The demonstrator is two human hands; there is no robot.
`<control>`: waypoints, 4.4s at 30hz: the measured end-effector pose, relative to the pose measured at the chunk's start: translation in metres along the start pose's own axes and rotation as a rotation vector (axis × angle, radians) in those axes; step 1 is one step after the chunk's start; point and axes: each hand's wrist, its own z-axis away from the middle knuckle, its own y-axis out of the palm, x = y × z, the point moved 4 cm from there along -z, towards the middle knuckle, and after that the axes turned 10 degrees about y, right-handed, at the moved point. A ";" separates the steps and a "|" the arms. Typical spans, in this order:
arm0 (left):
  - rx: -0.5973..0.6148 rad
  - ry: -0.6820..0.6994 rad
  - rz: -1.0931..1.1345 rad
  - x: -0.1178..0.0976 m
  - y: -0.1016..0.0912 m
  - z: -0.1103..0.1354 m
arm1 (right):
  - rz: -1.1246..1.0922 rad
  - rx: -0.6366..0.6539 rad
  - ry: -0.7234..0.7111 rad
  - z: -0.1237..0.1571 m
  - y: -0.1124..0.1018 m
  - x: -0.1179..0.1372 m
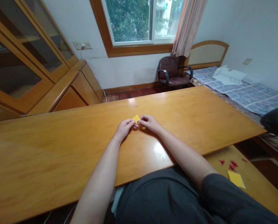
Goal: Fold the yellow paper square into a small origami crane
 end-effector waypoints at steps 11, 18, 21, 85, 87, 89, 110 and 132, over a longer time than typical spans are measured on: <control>-0.016 0.008 0.021 -0.002 0.001 0.000 | -0.084 0.006 -0.020 -0.001 0.001 0.003; 0.003 0.004 0.008 -0.004 0.002 0.000 | -0.017 -0.008 -0.042 -0.001 -0.001 0.002; 0.005 0.006 0.011 -0.004 0.002 0.000 | -0.001 -0.021 -0.054 -0.002 -0.001 0.000; -0.177 0.165 -0.111 -0.001 -0.005 -0.001 | 0.218 -0.078 -0.253 0.004 -0.001 0.018; -0.169 0.171 -0.106 -0.002 -0.005 -0.001 | 0.202 -0.081 -0.257 0.003 -0.002 0.018; -0.158 0.175 -0.108 -0.002 -0.005 -0.001 | 0.182 -0.086 -0.263 0.003 -0.001 0.018; -0.132 0.109 -0.100 0.000 -0.004 0.000 | -0.106 -0.061 0.008 0.000 -0.003 0.007; -0.111 0.184 -0.230 -0.006 -0.006 0.001 | -0.140 -0.052 0.015 0.001 -0.003 0.007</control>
